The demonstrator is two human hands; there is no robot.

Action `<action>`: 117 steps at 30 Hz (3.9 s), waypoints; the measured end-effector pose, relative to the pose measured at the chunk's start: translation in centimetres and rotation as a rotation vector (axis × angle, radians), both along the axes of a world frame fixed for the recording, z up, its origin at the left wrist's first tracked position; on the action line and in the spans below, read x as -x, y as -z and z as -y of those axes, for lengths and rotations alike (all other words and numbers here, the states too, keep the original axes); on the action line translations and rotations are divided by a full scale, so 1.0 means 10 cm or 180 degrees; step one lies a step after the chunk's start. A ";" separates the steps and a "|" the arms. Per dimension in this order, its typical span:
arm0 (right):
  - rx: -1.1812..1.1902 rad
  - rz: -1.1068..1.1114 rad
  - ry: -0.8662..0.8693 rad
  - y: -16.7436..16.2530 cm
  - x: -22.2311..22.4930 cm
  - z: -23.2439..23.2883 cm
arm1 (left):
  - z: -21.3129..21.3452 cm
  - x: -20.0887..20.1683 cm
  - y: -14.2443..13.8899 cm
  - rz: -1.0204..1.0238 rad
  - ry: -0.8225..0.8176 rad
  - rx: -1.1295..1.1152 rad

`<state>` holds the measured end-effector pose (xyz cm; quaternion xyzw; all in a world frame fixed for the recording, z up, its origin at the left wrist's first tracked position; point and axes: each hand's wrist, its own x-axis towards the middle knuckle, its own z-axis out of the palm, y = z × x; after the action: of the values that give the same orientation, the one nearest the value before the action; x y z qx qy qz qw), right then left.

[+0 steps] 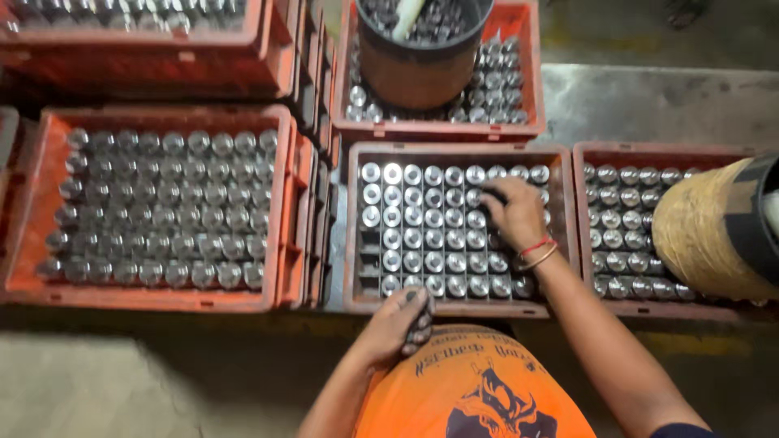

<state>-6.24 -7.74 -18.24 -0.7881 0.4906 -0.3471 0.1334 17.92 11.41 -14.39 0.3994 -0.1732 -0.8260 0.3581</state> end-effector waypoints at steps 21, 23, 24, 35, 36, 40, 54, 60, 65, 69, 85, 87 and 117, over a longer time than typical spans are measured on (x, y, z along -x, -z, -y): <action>0.0048 -0.1380 -0.0041 -0.37 -0.52 0.22 | 0.84 0.09 0.17 0.2379 0.1446 0.2460; -0.0265 -0.1452 0.0104 -0.35 -0.53 0.22 | 0.85 0.07 0.20 0.2289 0.1281 0.2694; -0.0435 -0.1500 0.0168 -0.33 -0.53 0.23 | 0.84 0.06 0.22 0.2230 0.1194 0.2796; 0.0184 -0.1208 0.0179 -0.68 -0.52 -0.15 | 0.84 0.06 0.21 0.2392 0.1225 0.2407; -0.0154 -0.0804 -0.0020 -0.76 -0.52 -0.26 | 0.83 0.04 0.19 0.2414 0.1218 0.2248; -0.2378 0.0124 -0.1130 -0.91 -0.52 -0.57 | 0.79 0.02 0.17 0.2393 0.1025 0.2449; -0.2749 0.0419 -0.1085 -0.75 -0.47 -0.44 | 0.82 0.04 0.09 0.2756 0.1255 0.2520; -0.0217 -0.0203 0.0035 -0.42 -0.24 0.28 | 0.79 -0.04 0.05 0.2406 0.1622 0.2561; -0.0562 -0.0612 -0.0077 -0.18 -0.23 0.58 | 0.78 -0.07 0.06 0.2263 0.2057 0.2929; -0.0274 -0.1329 -0.0193 -0.11 -0.30 0.63 | 0.79 -0.08 0.12 0.2123 0.2097 0.3076; -0.2037 0.0665 -0.1148 -0.70 -0.30 -0.85 | 0.77 0.10 0.70 0.0631 0.1372 0.1438; -0.2218 0.0681 -0.0931 -0.64 -0.23 -0.86 | 0.82 0.14 0.63 0.0718 0.1597 0.1518; -0.0752 -0.1418 -0.0089 0.03 -0.13 -0.26 | 0.72 0.02 0.44 0.1871 0.1633 0.1697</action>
<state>-4.97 -5.17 -18.57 -0.8308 0.5341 -0.1032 0.1179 17.69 4.18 -18.82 0.4548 -0.5664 -0.6664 0.1683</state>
